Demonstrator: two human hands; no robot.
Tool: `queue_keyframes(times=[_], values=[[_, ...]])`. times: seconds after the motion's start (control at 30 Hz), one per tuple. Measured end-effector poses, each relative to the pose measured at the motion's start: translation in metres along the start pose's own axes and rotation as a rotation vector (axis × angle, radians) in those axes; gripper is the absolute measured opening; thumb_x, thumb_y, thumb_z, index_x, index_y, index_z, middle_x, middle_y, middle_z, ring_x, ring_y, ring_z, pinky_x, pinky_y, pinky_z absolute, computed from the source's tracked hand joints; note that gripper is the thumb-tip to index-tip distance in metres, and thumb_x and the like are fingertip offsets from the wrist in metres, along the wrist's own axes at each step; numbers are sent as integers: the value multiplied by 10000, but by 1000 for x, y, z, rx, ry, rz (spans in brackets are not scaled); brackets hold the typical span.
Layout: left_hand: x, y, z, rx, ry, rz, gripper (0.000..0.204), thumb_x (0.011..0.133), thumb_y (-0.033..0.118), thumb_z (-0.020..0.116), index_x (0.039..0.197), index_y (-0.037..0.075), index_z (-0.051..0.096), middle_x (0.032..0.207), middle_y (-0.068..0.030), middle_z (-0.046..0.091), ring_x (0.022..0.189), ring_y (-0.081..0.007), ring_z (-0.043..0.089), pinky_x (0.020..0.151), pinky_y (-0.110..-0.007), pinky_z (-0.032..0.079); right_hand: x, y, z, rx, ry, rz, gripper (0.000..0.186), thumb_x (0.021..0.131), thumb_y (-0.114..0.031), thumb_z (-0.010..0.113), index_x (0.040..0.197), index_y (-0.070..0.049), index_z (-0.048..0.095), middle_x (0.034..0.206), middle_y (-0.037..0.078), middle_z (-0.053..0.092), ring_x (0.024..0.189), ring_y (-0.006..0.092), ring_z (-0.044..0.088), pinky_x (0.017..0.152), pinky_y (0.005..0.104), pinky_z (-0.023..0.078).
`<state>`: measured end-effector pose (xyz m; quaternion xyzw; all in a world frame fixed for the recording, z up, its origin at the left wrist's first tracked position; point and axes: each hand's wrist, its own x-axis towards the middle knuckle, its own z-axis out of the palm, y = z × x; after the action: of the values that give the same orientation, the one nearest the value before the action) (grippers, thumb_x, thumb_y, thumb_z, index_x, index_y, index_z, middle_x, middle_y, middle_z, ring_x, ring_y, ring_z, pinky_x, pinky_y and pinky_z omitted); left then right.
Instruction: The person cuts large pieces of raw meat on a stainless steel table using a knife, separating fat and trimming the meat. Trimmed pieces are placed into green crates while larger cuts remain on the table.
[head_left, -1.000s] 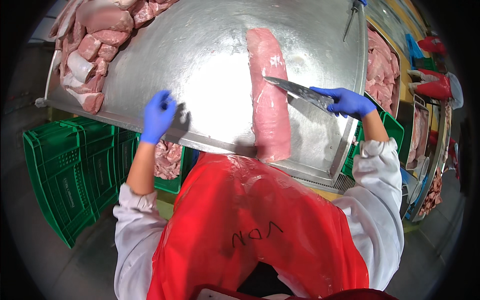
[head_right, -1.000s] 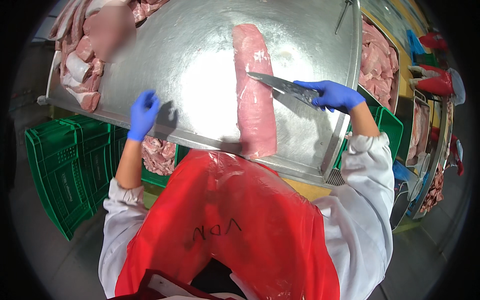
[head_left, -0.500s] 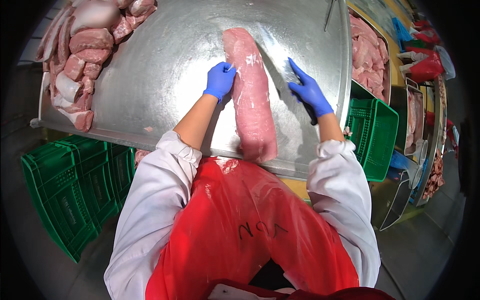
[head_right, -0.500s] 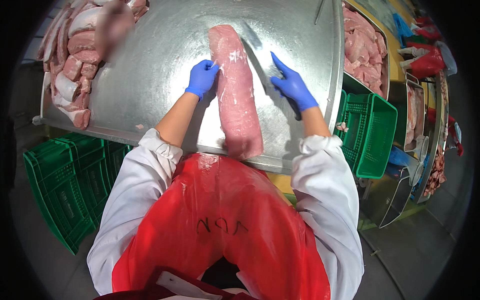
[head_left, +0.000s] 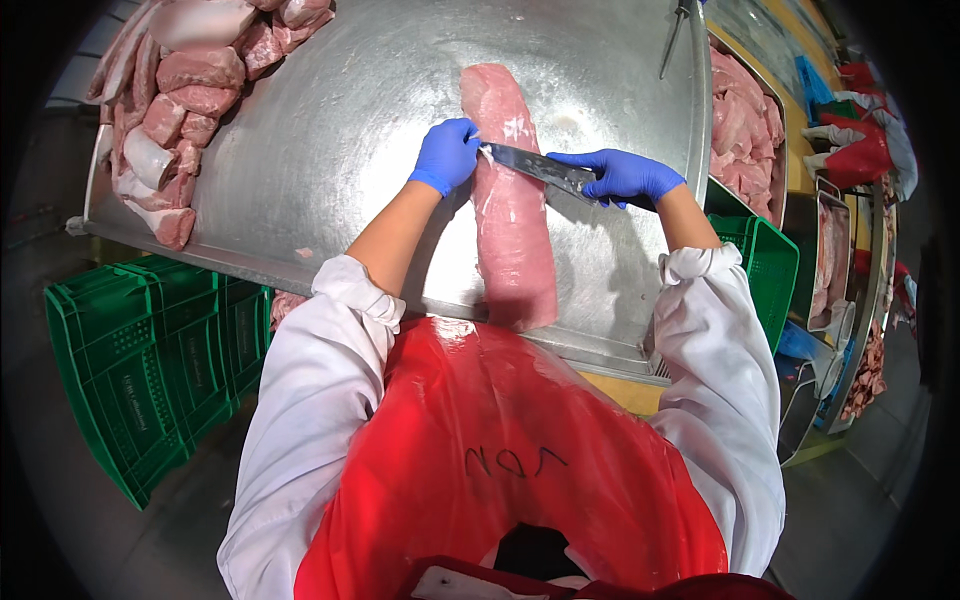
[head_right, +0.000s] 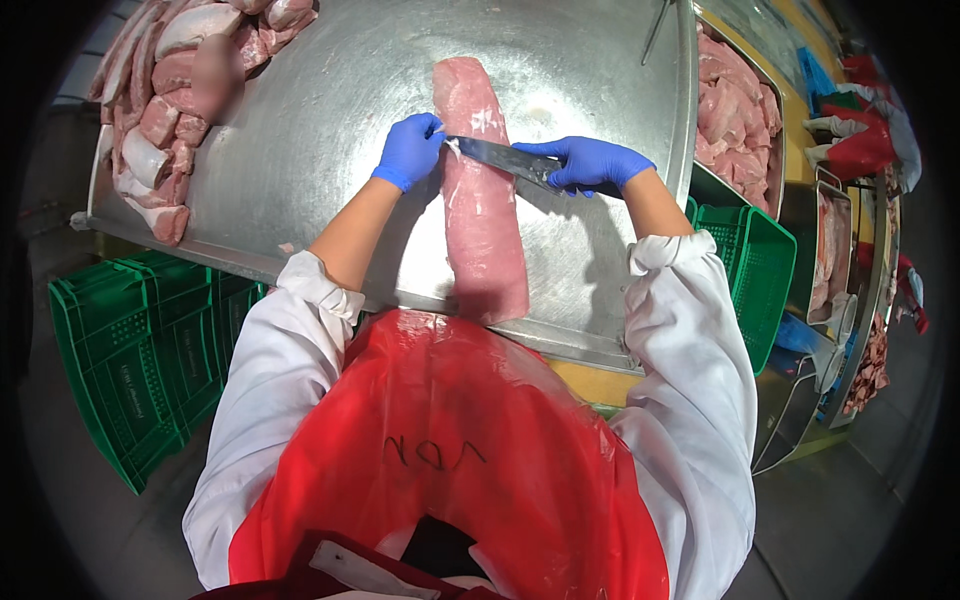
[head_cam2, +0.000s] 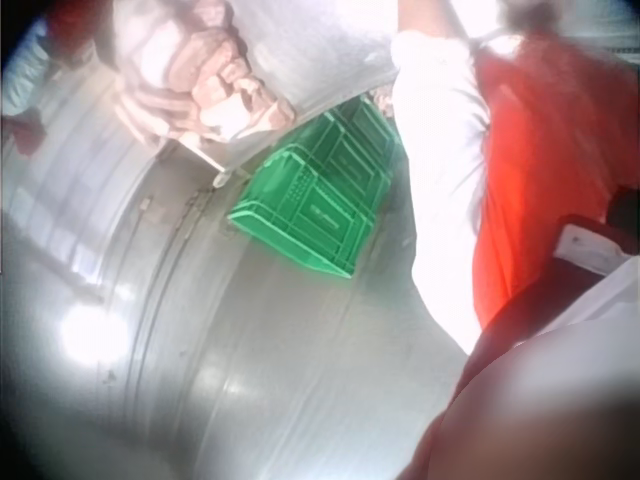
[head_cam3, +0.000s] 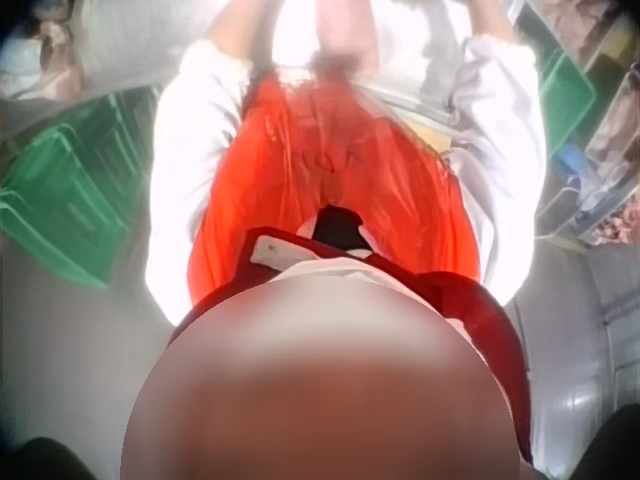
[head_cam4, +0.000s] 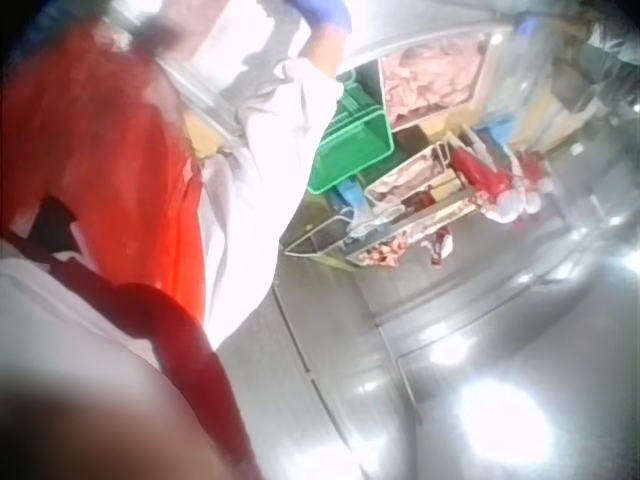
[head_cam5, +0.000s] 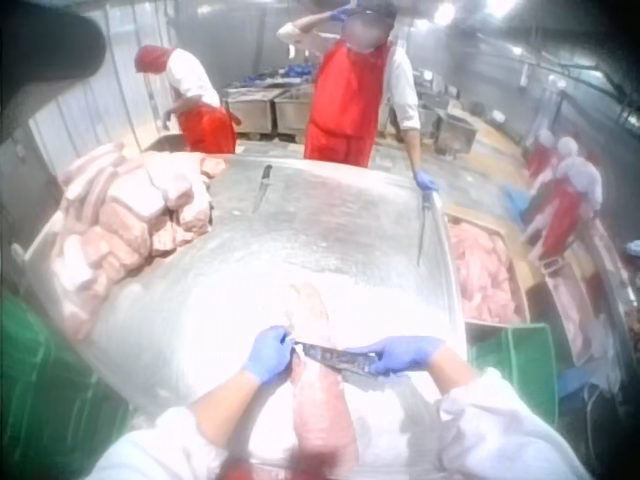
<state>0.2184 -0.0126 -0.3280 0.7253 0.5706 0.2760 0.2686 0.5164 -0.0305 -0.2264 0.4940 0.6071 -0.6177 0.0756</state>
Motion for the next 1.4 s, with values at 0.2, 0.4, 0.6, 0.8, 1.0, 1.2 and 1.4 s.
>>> queue_keyframes(times=[0.2, 0.4, 0.6, 0.8, 1.0, 1.2, 1.4], values=[[3, 28, -26, -159, -3, 37, 162, 891, 161, 691, 934, 5, 674, 794, -138, 669, 682, -202, 630, 685, -331, 517, 30, -19, 17, -97, -27, -89, 705, 844, -97, 574, 1505, -306, 442, 714, 18, 580, 599, 102, 513, 578, 279, 473], [-89, -82, -152, 97, 11, -96, 218, 910, 218, 672, 858, 6, 663, 845, -179, 644, 798, -329, 618, 741, -411, 502, -73, 19, 49, 86, 91, 9, 751, 823, -64, 627, 1521, -249, 420, 838, 7, 648, 596, 62, 529, 500, 211, 461], [-246, -202, -177, 478, -24, -77, 114, 852, 117, 643, 900, 14, 653, 930, -250, 621, 900, -458, 572, 816, -517, 466, -88, 87, 108, 597, 415, -136, 821, 818, -12, 663, 1556, -191, 351, 1015, 4, 657, 593, 44, 528, 471, 203, 438], [-312, -264, -274, 722, -380, -360, 230, 846, 166, 630, 1042, 49, 658, 1038, -235, 643, 979, -444, 601, 862, -511, 495, -52, 86, 179, 875, 704, -249, 695, 930, -17, 605, 1543, -148, 305, 837, 42, 623, 585, 88, 556, 477, 232, 458], [-133, -184, -258, 972, -765, 54, 333, 822, 207, 652, 1126, 71, 653, 1128, -207, 653, 1069, -380, 615, 870, -487, 513, 19, 17, 238, 1375, 769, -357, 379, 958, -44, 588, 1300, -81, 427, 833, 56, 596, 593, 119, 572, 528, 263, 503], [75, 9, -49, 457, -621, 1041, 792, 687, 129, 772, 1428, 195, 500, 1471, -152, 488, 1331, -351, 480, 1076, -455, 411, 88, -37, 290, 1229, 1164, -181, 268, 945, -67, 588, 1158, -28, 430, 800, 91, 609, 540, 152, 584, 505, 308, 507], [104, 65, 15, 1057, -1152, 775, 721, 540, 300, 873, 1223, 179, 676, 1236, -140, 639, 1168, -341, 585, 976, -432, 473, 87, -12, 291, 939, 1432, 59, 386, 934, -124, 606, 1262, -21, 429, 738, 124, 652, 560, 191, 642, 512, 339, 516]])
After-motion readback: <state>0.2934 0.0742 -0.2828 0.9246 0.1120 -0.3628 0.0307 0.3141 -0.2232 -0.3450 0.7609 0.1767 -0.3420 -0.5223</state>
